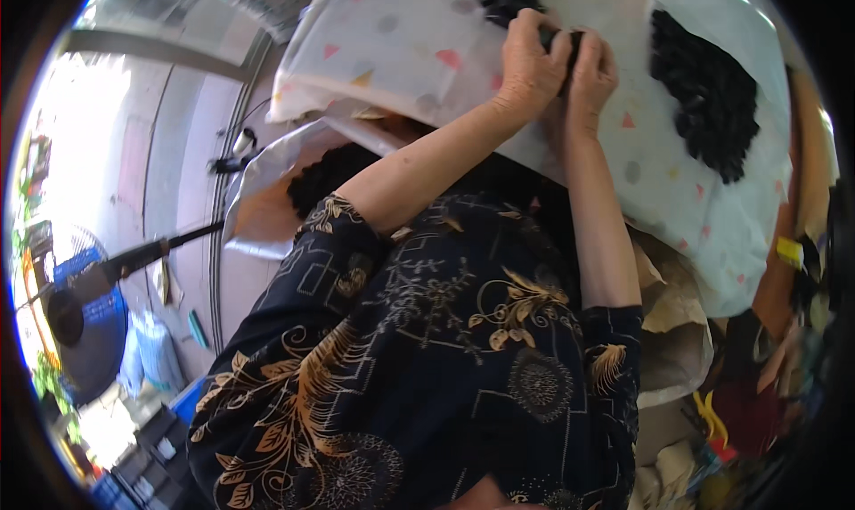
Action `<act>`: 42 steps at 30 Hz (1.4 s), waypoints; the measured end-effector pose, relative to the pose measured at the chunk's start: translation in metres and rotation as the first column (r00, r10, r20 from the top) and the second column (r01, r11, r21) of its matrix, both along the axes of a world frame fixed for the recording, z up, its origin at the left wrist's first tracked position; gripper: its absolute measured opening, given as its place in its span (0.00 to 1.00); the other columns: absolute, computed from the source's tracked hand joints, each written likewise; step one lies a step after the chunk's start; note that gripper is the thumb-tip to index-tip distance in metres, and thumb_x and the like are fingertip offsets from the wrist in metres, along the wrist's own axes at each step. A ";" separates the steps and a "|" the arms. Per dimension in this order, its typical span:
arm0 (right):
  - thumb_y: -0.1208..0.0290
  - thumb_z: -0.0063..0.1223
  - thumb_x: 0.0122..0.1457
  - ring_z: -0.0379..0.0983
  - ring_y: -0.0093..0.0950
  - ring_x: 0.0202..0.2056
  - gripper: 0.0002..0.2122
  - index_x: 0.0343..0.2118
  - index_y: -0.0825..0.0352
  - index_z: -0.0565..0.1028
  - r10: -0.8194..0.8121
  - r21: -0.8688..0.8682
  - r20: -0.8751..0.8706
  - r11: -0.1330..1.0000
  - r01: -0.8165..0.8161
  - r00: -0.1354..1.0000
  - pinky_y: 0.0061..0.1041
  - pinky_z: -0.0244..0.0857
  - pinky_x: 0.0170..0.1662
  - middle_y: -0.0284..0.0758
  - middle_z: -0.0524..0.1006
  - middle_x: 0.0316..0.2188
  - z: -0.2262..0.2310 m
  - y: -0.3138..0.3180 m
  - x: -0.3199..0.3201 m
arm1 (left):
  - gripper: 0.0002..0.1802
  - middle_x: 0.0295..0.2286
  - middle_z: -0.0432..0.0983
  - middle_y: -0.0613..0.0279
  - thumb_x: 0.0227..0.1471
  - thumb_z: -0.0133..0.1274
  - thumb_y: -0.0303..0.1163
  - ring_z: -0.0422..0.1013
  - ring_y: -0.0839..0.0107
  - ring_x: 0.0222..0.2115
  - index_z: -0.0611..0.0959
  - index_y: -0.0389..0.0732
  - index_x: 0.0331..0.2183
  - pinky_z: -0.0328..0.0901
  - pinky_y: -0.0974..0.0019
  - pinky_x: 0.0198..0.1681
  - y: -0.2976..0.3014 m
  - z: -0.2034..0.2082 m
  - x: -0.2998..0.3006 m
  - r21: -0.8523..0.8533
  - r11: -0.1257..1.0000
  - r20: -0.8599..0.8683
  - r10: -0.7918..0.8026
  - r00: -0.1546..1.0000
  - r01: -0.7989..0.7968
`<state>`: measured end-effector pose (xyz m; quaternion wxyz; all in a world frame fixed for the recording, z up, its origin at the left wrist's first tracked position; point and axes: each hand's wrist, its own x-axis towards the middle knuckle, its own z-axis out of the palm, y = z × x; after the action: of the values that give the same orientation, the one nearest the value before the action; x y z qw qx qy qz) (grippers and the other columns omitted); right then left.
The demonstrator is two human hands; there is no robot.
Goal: The recorder is assembling small black plastic buckles or clips at a workstation.
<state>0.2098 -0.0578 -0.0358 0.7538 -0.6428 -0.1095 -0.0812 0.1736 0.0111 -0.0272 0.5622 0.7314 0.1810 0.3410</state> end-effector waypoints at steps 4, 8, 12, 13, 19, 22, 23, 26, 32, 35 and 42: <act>0.68 0.47 0.67 0.74 0.25 0.35 0.11 0.35 0.69 0.78 0.190 0.133 0.036 0.972 -0.193 0.981 0.24 0.68 0.41 0.35 0.79 0.31 0.011 0.056 -0.060 | 0.12 0.32 0.72 0.52 0.53 0.59 0.31 0.70 0.60 0.32 0.74 0.37 0.35 0.66 0.61 0.40 0.054 0.004 -0.069 0.129 0.984 0.083 0.115 0.990 -0.125; 0.73 0.48 0.68 0.69 0.15 0.36 0.08 0.39 0.70 0.77 0.546 0.238 -0.039 0.819 -0.522 0.837 0.19 0.67 0.42 0.29 0.77 0.33 0.011 0.105 -0.131 | 0.09 0.31 0.70 0.62 0.58 0.56 0.30 0.67 0.75 0.32 0.74 0.38 0.36 0.65 0.68 0.38 0.086 0.025 -0.168 -0.021 0.955 -0.063 0.294 0.954 -0.296; 0.68 0.54 0.64 0.76 0.37 0.40 0.11 0.42 0.72 0.77 0.819 -0.076 0.024 0.574 -0.816 0.574 0.32 0.68 0.45 0.44 0.79 0.36 -0.017 0.117 -0.172 | 0.12 0.38 0.71 0.57 0.58 0.56 0.32 0.68 0.70 0.39 0.75 0.38 0.41 0.64 0.67 0.44 0.108 -0.017 -0.266 0.103 0.922 -0.333 0.386 0.860 -0.374; 0.68 0.57 0.61 0.74 0.43 0.45 0.12 0.43 0.71 0.77 0.782 -0.303 0.132 0.617 -0.727 0.609 0.36 0.66 0.49 0.45 0.78 0.40 -0.034 0.117 -0.176 | 0.13 0.42 0.72 0.54 0.58 0.57 0.32 0.69 0.65 0.43 0.75 0.38 0.43 0.64 0.64 0.48 0.112 -0.028 -0.281 0.072 0.945 -0.450 0.316 0.835 -0.319; 0.77 0.57 0.58 0.74 0.41 0.44 0.10 0.43 0.69 0.77 0.646 -0.387 0.271 0.752 -0.534 0.713 0.33 0.67 0.48 0.42 0.76 0.42 0.005 0.029 -0.117 | 0.17 0.47 0.72 0.48 0.51 0.59 0.28 0.66 0.47 0.52 0.77 0.39 0.45 0.60 0.50 0.56 0.095 -0.011 -0.240 0.616 0.783 -0.403 0.213 0.890 0.091; 0.80 0.53 0.59 0.73 0.30 0.37 0.08 0.42 0.67 0.76 0.397 -0.406 0.325 0.878 -0.252 0.858 0.26 0.67 0.41 0.37 0.75 0.39 0.019 -0.022 -0.089 | 0.17 0.44 0.74 0.53 0.50 0.58 0.25 0.71 0.52 0.44 0.78 0.40 0.44 0.66 0.54 0.48 0.093 0.005 -0.171 0.559 0.805 -0.304 -0.023 0.952 0.198; 0.81 0.53 0.60 0.72 0.27 0.36 0.08 0.42 0.67 0.76 0.310 -0.441 0.277 0.882 -0.166 0.910 0.23 0.67 0.38 0.36 0.75 0.39 0.022 -0.043 -0.080 | 0.17 0.44 0.74 0.54 0.50 0.58 0.25 0.71 0.52 0.44 0.78 0.40 0.44 0.66 0.54 0.47 0.090 0.010 -0.144 0.495 0.822 -0.314 -0.131 0.940 0.280; 0.80 0.52 0.61 0.71 0.23 0.35 0.09 0.44 0.66 0.76 0.104 -0.520 0.250 0.853 0.043 0.963 0.20 0.67 0.37 0.33 0.75 0.40 0.018 -0.103 -0.055 | 0.20 0.43 0.74 0.54 0.49 0.58 0.29 0.71 0.51 0.45 0.78 0.42 0.46 0.67 0.54 0.46 0.092 0.008 -0.067 0.677 0.670 -0.274 -0.156 0.949 0.305; 0.74 0.54 0.61 0.72 0.28 0.37 0.12 0.48 0.66 0.75 -0.200 -0.687 0.432 0.559 0.464 0.880 0.26 0.69 0.37 0.37 0.74 0.41 0.009 -0.222 0.001 | 0.19 0.42 0.72 0.59 0.48 0.59 0.30 0.69 0.55 0.45 0.78 0.44 0.44 0.67 0.55 0.47 0.090 0.009 -0.003 0.791 0.511 -0.338 -0.095 0.937 0.337; 0.71 0.57 0.59 0.75 0.35 0.38 0.16 0.50 0.67 0.73 -0.227 -0.771 0.428 0.414 0.485 0.875 0.32 0.70 0.38 0.40 0.76 0.41 0.012 -0.252 0.018 | 0.16 0.39 0.73 0.60 0.48 0.60 0.30 0.70 0.56 0.43 0.77 0.43 0.41 0.67 0.55 0.44 0.075 0.027 -0.010 0.742 0.508 -0.445 -0.115 0.888 0.438; 0.72 0.59 0.58 0.78 0.35 0.36 0.16 0.50 0.64 0.75 -0.100 -0.870 0.389 0.287 0.401 0.916 0.31 0.71 0.40 0.41 0.79 0.38 0.011 -0.268 0.043 | 0.17 0.33 0.76 0.59 0.48 0.60 0.27 0.73 0.55 0.38 0.75 0.43 0.41 0.69 0.56 0.39 0.035 0.045 -0.021 0.669 0.506 -0.399 -0.372 0.838 0.544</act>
<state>0.2526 -0.3260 -0.0244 0.1994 -0.9495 -0.1301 -0.2045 0.1531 0.0462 0.0182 0.2494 0.9493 -0.1240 0.1457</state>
